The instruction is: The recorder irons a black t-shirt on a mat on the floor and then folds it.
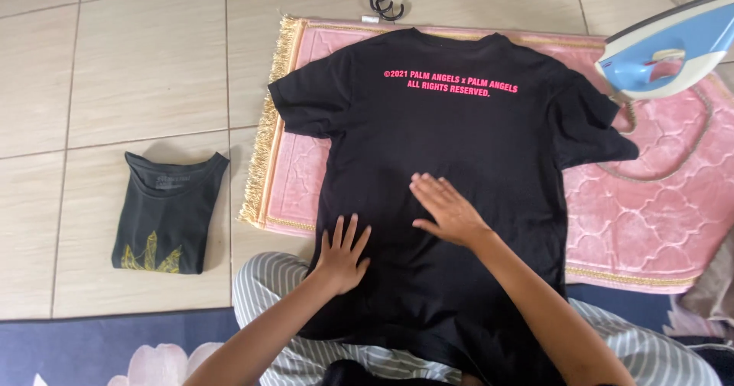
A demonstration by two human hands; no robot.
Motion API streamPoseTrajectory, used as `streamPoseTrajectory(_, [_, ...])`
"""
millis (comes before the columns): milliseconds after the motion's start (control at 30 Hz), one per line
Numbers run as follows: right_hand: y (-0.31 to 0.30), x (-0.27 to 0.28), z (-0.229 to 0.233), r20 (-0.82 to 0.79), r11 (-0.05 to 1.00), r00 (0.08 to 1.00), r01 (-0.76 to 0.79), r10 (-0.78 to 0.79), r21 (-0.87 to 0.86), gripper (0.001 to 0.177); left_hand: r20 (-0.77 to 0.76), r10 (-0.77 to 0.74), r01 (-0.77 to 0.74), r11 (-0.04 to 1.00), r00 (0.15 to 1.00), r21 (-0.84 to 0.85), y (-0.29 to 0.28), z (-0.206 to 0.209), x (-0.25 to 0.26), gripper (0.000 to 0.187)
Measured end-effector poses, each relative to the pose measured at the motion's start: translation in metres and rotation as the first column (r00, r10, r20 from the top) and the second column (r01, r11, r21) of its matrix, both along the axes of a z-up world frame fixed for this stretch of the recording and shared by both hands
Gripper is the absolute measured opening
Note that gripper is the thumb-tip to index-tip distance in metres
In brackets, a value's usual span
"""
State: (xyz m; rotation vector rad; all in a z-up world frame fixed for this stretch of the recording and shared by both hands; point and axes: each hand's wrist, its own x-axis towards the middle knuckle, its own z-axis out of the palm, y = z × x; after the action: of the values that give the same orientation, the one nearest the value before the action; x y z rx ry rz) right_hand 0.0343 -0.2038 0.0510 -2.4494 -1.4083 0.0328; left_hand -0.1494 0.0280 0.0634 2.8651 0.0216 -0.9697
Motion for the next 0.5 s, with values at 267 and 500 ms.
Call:
streamPoseTrajectory(267, [-0.005, -0.048, -0.047, -0.028, 0.961, 0.992, -0.130, 0.127, -0.245, 0.081, 0.403, 0.195, -0.154, 0.979, 0.894, -0.132, 0.021, -0.021, 0.067, 0.050])
streamPoseTrajectory(500, [-0.051, -0.036, -0.005, -0.017, 0.828, 0.921, 0.343, -0.390, -0.444, 0.076, 0.751, 0.195, -0.107, 0.981, 0.631, -0.164, 0.071, -0.093, 0.137, 0.072])
